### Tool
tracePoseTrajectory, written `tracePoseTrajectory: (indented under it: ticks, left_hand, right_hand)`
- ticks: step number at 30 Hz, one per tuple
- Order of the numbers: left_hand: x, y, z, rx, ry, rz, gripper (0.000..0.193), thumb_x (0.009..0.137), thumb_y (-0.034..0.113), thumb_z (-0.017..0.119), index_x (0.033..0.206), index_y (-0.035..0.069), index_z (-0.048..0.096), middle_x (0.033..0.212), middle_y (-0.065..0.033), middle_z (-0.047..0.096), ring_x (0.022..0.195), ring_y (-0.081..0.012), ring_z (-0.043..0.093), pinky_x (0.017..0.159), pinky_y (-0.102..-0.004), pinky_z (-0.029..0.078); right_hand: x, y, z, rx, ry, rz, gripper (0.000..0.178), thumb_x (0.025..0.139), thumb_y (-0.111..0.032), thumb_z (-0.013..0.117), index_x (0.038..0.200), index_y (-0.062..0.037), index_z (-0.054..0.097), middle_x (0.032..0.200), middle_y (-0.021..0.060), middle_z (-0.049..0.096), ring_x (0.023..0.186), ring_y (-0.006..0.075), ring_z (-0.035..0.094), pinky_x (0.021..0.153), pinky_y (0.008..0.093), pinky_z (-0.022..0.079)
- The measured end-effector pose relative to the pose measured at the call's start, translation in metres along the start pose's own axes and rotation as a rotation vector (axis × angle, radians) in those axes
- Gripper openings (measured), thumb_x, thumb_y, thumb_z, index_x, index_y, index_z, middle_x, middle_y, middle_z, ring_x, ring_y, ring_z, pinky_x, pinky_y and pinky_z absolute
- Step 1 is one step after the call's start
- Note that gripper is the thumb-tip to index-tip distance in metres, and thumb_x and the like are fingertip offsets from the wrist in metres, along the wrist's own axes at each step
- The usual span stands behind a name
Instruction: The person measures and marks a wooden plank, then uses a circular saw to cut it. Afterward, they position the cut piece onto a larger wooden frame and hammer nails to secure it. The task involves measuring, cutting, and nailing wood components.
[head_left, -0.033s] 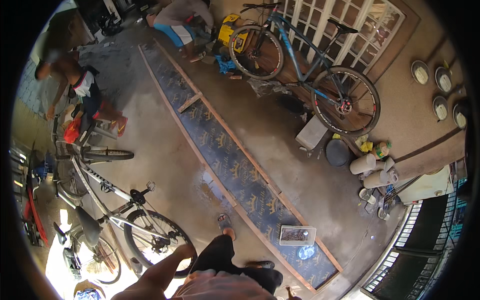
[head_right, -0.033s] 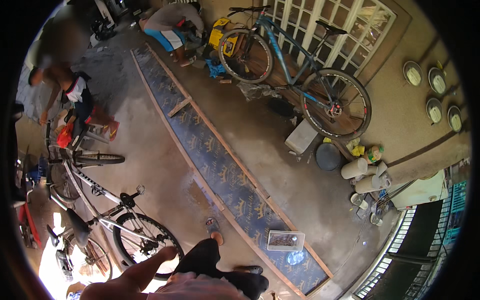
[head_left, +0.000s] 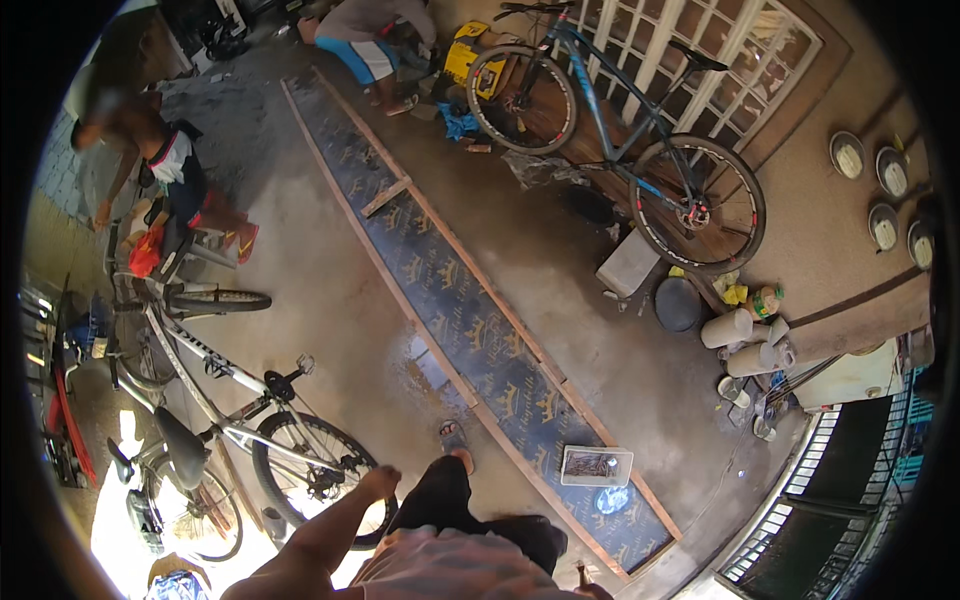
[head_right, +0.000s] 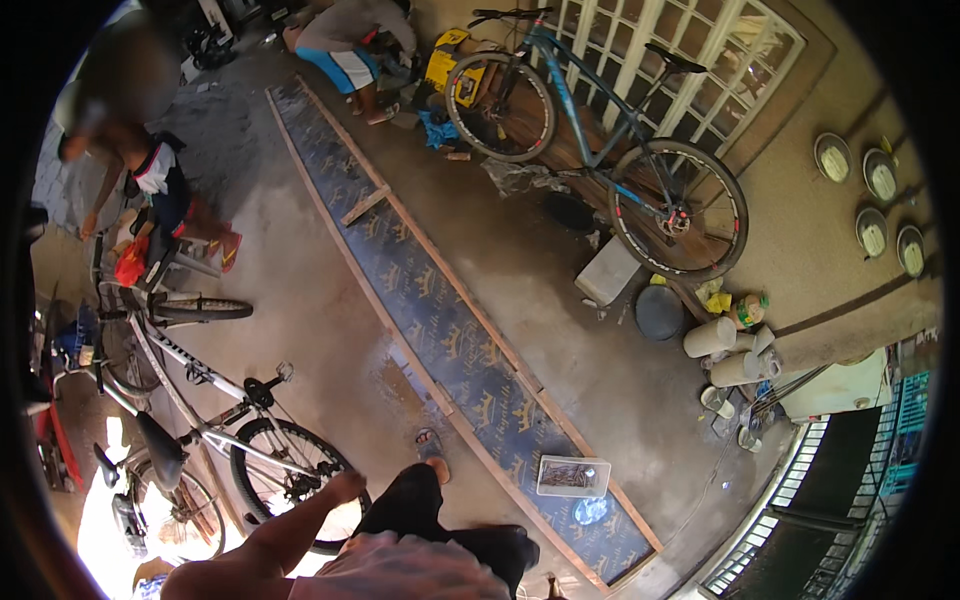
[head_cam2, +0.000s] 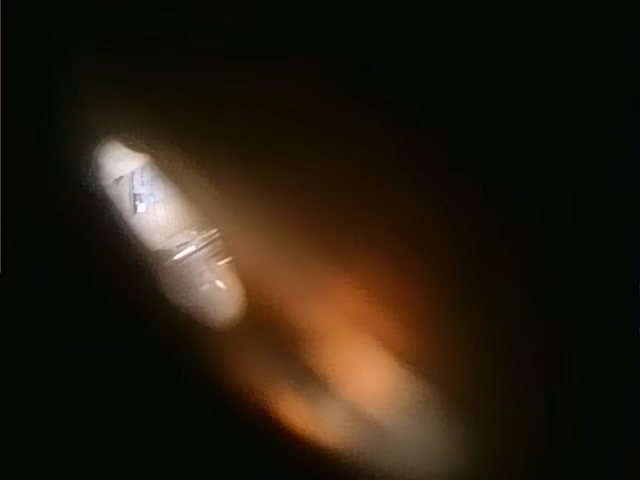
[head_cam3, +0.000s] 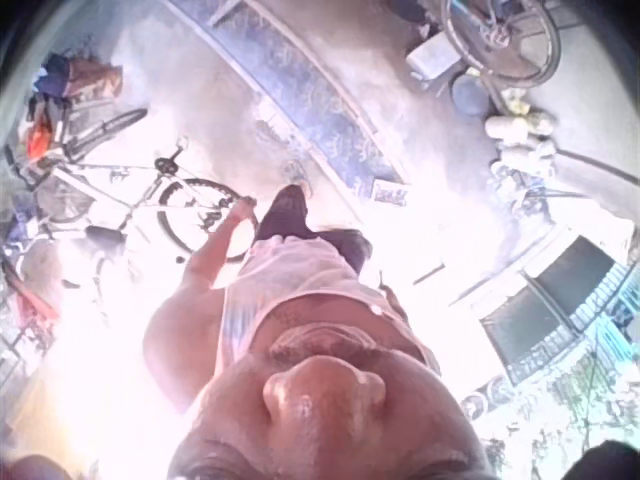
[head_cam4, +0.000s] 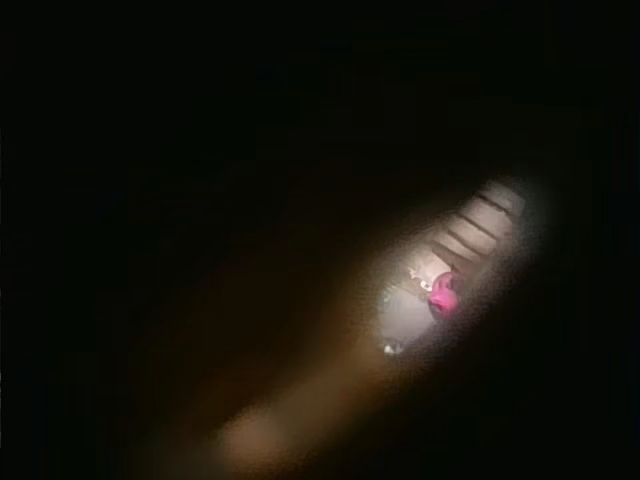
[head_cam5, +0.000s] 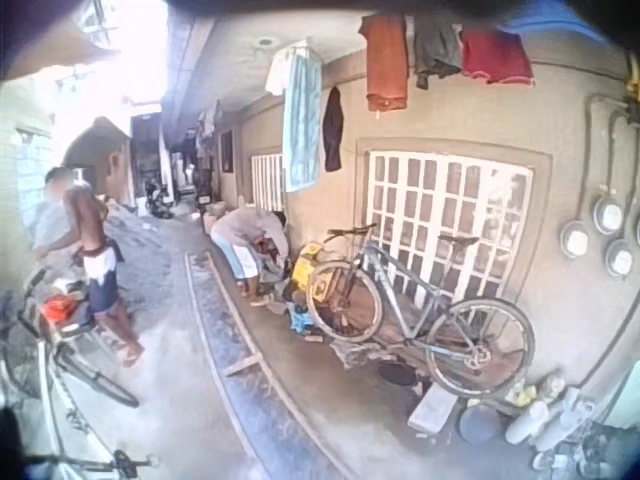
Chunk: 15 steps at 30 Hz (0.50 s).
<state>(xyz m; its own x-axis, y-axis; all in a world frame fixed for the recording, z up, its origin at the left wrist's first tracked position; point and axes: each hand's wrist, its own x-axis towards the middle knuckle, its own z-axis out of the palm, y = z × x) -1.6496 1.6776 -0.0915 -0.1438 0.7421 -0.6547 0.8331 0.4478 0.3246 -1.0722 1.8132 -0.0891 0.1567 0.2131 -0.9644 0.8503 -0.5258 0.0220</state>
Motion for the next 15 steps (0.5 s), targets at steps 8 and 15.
tracePoseTrajectory:
  ticks: [8,15]
  left_hand:
    - [0.059,0.038,-0.219,-0.387,0.012,0.019,0.039,0.103,0.036,0.052,0.115,0.005,0.073,0.114,-0.023,0.073,0.108,-0.0415,0.069,0.096,-0.0488,0.054]
    - [0.078,-0.048,-0.14,-0.806,-0.502,-0.539,0.045,0.101,0.043,0.059,0.124,0.008,0.075,0.123,-0.0218,0.073,0.111,-0.0314,0.072,0.096,-0.0425,0.053]
  right_hand:
    - [-0.06,-0.214,-0.055,-0.093,0.064,-0.114,0.035,0.094,-0.032,0.065,0.109,-0.0024,0.075,0.093,0.0196,0.076,0.076,0.0255,0.076,0.067,0.0438,0.06]
    - [-0.035,-0.391,-0.09,-0.362,-0.057,-0.075,0.034,0.096,-0.028,0.062,0.111,-0.0009,0.074,0.096,0.0203,0.076,0.079,0.0265,0.076,0.069,0.0435,0.061]
